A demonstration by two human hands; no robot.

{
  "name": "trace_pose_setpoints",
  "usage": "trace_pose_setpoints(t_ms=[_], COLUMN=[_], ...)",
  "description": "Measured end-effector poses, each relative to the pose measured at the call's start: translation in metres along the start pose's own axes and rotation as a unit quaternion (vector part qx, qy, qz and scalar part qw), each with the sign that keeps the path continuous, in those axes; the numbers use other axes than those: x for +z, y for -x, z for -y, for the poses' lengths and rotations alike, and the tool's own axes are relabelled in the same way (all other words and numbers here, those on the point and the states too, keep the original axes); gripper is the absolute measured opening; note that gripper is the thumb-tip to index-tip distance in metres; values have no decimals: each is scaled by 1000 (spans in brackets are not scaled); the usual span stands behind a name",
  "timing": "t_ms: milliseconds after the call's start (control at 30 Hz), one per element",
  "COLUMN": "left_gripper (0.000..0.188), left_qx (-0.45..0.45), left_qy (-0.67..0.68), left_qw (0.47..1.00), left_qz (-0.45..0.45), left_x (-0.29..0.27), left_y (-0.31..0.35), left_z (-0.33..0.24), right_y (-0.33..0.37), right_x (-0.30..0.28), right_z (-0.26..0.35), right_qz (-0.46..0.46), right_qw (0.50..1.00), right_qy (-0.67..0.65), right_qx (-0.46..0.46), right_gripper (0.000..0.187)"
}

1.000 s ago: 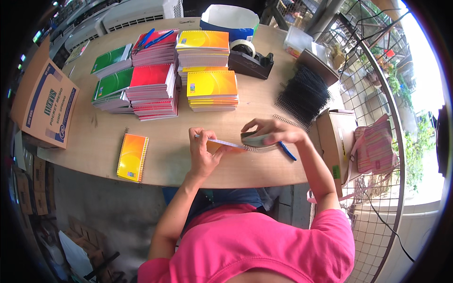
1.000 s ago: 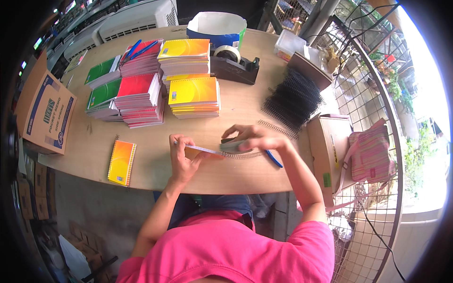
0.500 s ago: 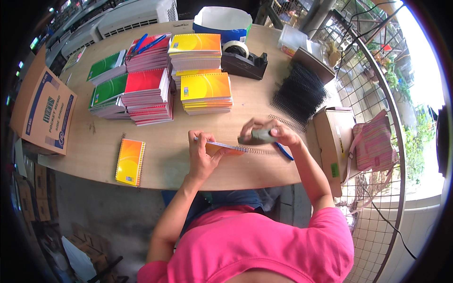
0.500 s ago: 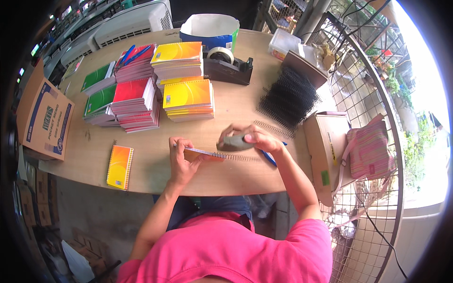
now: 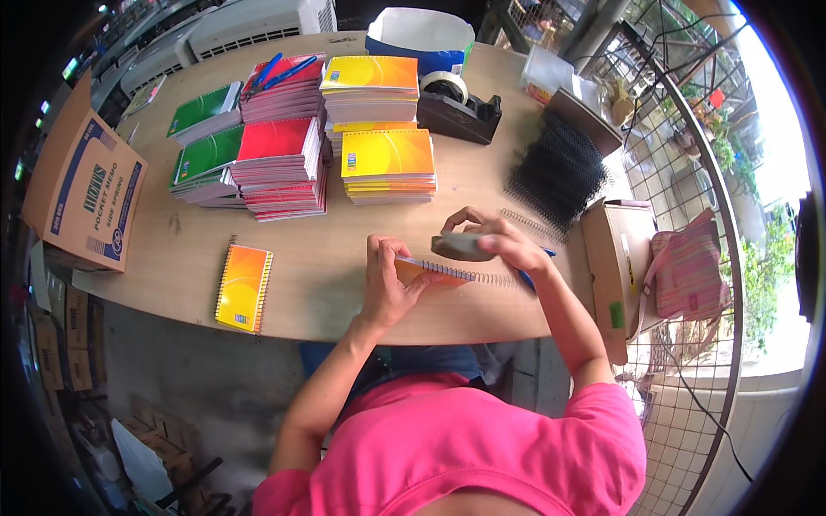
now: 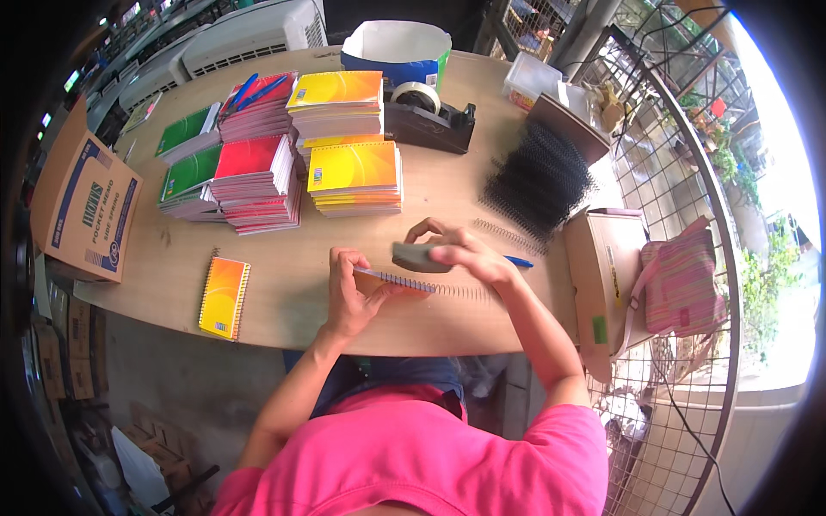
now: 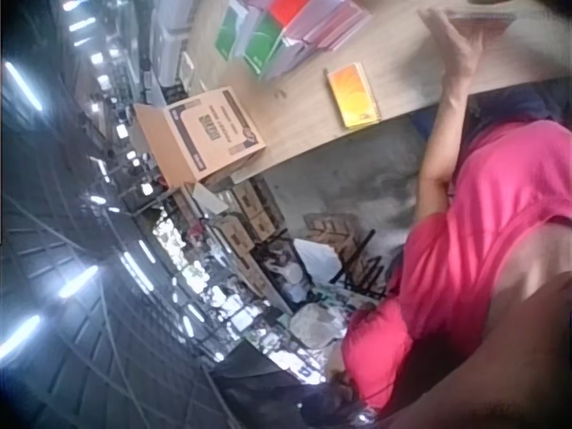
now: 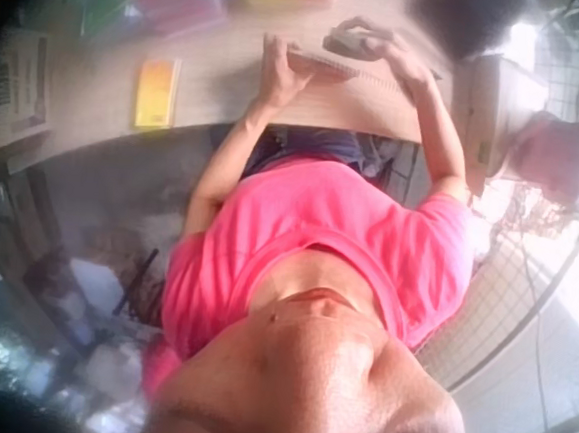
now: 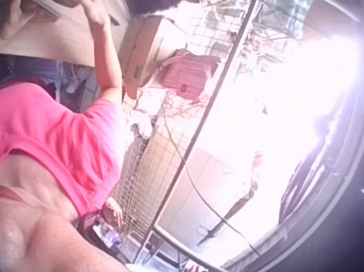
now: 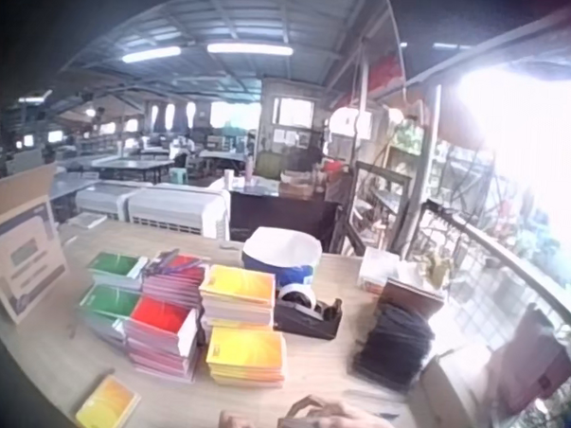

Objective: The person assembles notebooks by picking up a stack of paper, inserting a plastic spiral binding through pre-punched holes, and using shears to trim and secure the ends of the spiral.

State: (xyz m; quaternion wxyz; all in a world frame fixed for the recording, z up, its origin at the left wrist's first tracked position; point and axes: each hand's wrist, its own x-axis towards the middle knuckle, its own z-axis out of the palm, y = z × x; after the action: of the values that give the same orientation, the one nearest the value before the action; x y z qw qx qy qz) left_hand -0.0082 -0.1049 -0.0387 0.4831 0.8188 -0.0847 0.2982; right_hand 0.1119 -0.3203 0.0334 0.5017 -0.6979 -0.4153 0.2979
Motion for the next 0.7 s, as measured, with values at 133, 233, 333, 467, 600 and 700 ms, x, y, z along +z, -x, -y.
trace_pose_setpoints(t_ms=[133, 233, 333, 467, 600, 700], left_gripper=[55, 44, 28, 23, 29, 34], left_qx=[0, -89, -144, -164, -176, -165], left_qy=[46, 240, 278, 340, 341, 366], left_qw=[999, 967, 947, 924, 921, 915], left_qz=[-28, -14, 69, 63, 60, 47], left_x=[-4, -19, -30, -24, -25, -25], left_y=[-2, -3, 11, -3, -1, -5], left_z=[-11, 14, 42, 33, 35, 35], right_y=[-5, -1, -8, -9, -14, -18], right_x=[6, 0, 15, 8, 8, 15], right_z=[-5, -2, 3, 2, 5, 13], right_qz=[-6, -32, 15, 4, -14, -13], right_qw=[976, 993, 994, 996, 995, 993], right_qy=[208, -78, 98, -72, 84, 105], right_qx=[59, -82, 48, -47, 50, 46], right_gripper=[63, 60, 62, 62, 58, 54])
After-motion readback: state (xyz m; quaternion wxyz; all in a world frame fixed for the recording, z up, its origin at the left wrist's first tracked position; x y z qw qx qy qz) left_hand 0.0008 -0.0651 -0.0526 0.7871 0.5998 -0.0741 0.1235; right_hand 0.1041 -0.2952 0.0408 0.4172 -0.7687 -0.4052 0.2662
